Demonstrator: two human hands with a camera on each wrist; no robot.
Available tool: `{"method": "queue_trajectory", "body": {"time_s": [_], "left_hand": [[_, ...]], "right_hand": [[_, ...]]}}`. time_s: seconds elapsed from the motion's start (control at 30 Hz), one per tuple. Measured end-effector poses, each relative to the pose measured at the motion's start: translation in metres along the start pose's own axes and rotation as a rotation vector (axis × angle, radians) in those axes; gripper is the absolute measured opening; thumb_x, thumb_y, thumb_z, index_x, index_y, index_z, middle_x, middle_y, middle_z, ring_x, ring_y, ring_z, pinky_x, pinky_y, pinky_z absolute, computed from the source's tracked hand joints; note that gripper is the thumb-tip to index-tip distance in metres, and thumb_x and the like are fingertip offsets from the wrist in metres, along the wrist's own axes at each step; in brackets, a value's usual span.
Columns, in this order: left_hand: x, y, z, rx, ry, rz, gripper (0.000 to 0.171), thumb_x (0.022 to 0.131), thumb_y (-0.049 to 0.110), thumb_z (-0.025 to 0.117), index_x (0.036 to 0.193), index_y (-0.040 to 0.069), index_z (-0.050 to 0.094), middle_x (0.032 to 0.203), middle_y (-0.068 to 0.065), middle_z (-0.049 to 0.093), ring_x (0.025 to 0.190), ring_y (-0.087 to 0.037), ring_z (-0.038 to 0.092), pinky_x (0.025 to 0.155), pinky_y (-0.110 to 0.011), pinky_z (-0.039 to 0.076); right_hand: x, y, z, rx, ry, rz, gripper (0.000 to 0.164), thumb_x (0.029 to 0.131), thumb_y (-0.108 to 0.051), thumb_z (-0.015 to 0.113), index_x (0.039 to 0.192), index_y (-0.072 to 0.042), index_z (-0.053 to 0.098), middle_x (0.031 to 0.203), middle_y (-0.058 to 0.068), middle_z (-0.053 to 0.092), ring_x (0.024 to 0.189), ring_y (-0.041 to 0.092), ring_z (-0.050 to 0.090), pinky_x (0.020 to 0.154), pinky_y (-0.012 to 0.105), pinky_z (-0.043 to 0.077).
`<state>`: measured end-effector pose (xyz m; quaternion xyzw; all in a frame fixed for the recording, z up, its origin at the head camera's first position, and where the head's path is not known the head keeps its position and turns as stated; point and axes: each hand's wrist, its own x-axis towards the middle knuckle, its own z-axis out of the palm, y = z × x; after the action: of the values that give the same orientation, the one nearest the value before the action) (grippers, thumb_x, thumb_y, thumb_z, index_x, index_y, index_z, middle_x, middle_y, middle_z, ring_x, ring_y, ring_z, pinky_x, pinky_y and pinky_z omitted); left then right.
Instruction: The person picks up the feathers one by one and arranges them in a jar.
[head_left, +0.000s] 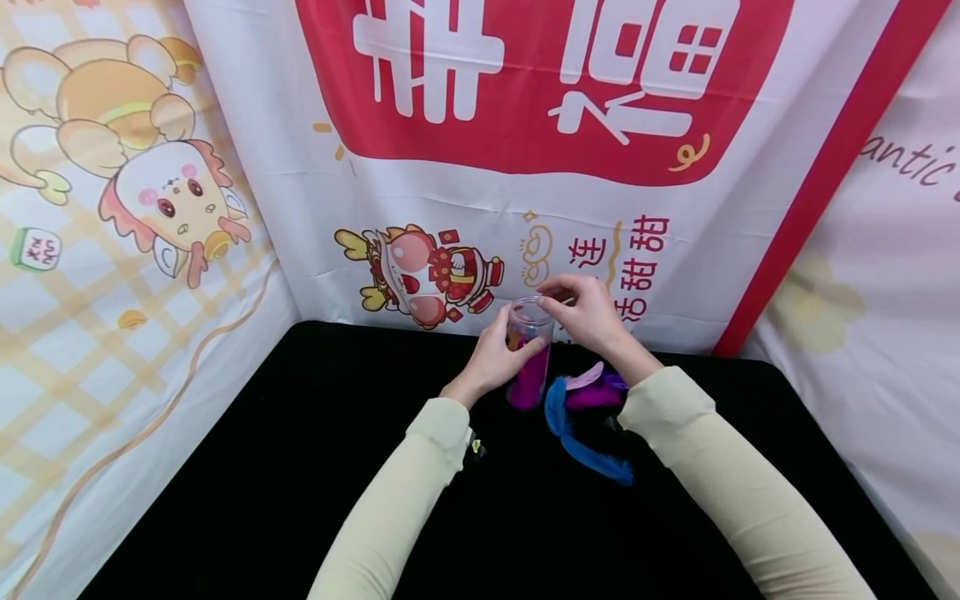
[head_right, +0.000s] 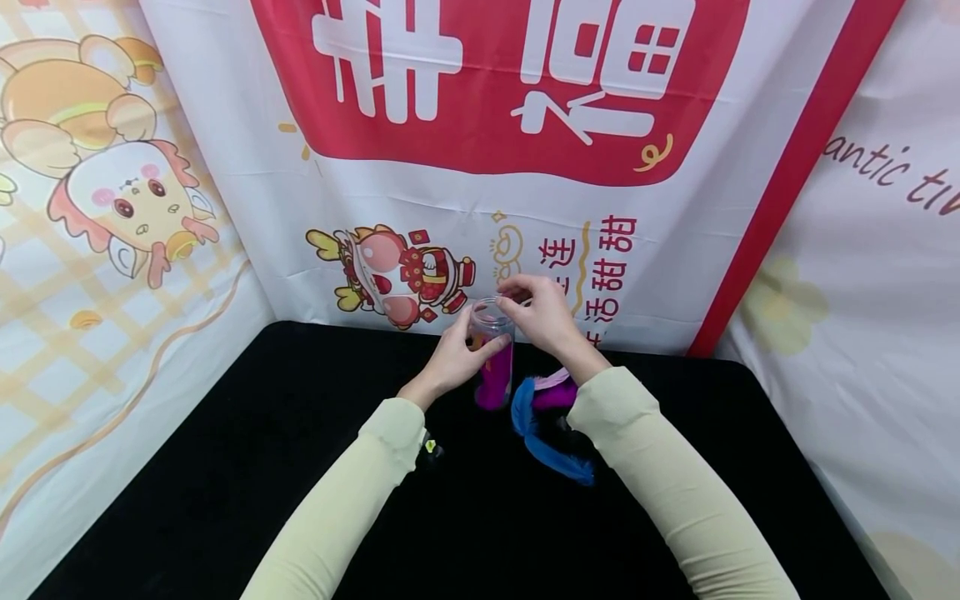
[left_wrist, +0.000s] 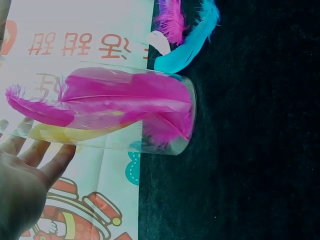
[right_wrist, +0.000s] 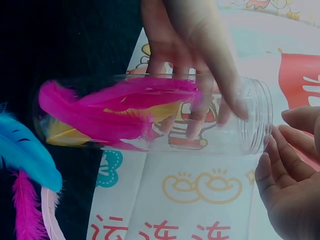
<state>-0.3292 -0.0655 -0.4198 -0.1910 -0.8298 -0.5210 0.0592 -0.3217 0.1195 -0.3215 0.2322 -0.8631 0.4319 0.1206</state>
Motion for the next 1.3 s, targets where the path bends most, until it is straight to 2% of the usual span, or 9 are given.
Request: {"method": "queue_trajectory", "body": {"time_s": [0.13,0.3,0.57,0.7,0.87,1.07,1.2,1.3], "left_hand": [[0.001,0.003,0.001,-0.006,0.012,0.005,0.08,0.092,0.062,0.067,0.154,0.022,0.035,0.137,0.0,0.058,0.126,-0.02,0.056,0.106,-0.046,0.046],[0.002,0.006,0.001,-0.032,0.003,0.032,0.074,0.095,0.057,0.067,0.151,0.022,0.036,0.135,0.004,0.059,0.123,-0.017,0.059,0.104,-0.045,0.048],[0.001,0.007,0.001,-0.05,0.007,0.027,0.069,0.095,0.059,0.066,0.148,0.024,0.039,0.131,0.006,0.06,0.119,-0.015,0.061,0.102,-0.044,0.05],[0.002,0.007,0.002,-0.051,0.019,0.038,0.067,0.095,0.058,0.065,0.147,0.023,0.041,0.13,0.002,0.062,0.117,-0.015,0.062,0.101,-0.042,0.05],[0.004,0.004,0.003,-0.074,0.03,0.06,0.066,0.097,0.053,0.066,0.148,0.02,0.041,0.133,-0.01,0.064,0.117,-0.018,0.064,0.102,-0.041,0.05],[0.004,0.002,0.005,-0.079,0.027,0.074,0.066,0.098,0.052,0.065,0.149,0.018,0.04,0.132,-0.007,0.064,0.117,-0.017,0.064,0.101,-0.039,0.051],[0.005,0.003,0.004,-0.061,0.032,0.077,0.066,0.099,0.052,0.063,0.149,0.017,0.04,0.131,-0.005,0.064,0.117,-0.017,0.064,0.102,-0.039,0.05],[0.005,0.003,0.004,-0.051,0.035,0.075,0.065,0.1,0.052,0.063,0.15,0.016,0.04,0.13,-0.003,0.064,0.116,-0.017,0.064,0.103,-0.039,0.05]], "right_hand": [[-0.002,0.0,-0.002,0.023,0.002,-0.004,0.019,0.097,-0.012,0.071,0.113,-0.003,0.075,0.105,0.012,0.076,0.091,0.025,0.07,0.081,0.043,0.056],[-0.006,-0.002,-0.006,0.051,0.008,-0.019,0.017,0.097,-0.013,0.071,0.112,-0.005,0.076,0.104,0.011,0.076,0.088,0.024,0.07,0.076,0.039,0.056],[-0.017,0.0,-0.016,0.087,-0.014,-0.003,0.023,0.099,-0.018,0.07,0.114,-0.001,0.074,0.104,0.013,0.074,0.09,0.026,0.069,0.074,0.03,0.054],[-0.026,0.008,-0.023,0.1,-0.019,0.04,0.024,0.1,-0.021,0.069,0.116,-0.004,0.074,0.109,0.013,0.074,0.09,0.023,0.069,0.071,0.029,0.055],[-0.035,0.023,-0.027,0.113,0.002,0.079,0.023,0.099,-0.019,0.07,0.115,-0.003,0.073,0.109,0.017,0.074,0.079,0.013,0.067,0.063,0.03,0.057],[-0.043,0.041,-0.031,0.099,0.013,0.077,0.022,0.099,-0.014,0.069,0.113,0.002,0.074,0.105,0.02,0.074,0.079,0.008,0.066,0.069,0.025,0.056],[-0.048,0.048,-0.034,0.076,0.002,0.119,0.022,0.1,-0.018,0.068,0.113,0.0,0.074,0.108,0.017,0.074,0.083,0.01,0.067,0.072,0.023,0.055],[-0.051,0.054,-0.035,0.054,-0.01,0.155,0.023,0.1,-0.02,0.068,0.113,-0.002,0.074,0.11,0.017,0.074,0.087,0.018,0.068,0.072,0.025,0.054]]}}
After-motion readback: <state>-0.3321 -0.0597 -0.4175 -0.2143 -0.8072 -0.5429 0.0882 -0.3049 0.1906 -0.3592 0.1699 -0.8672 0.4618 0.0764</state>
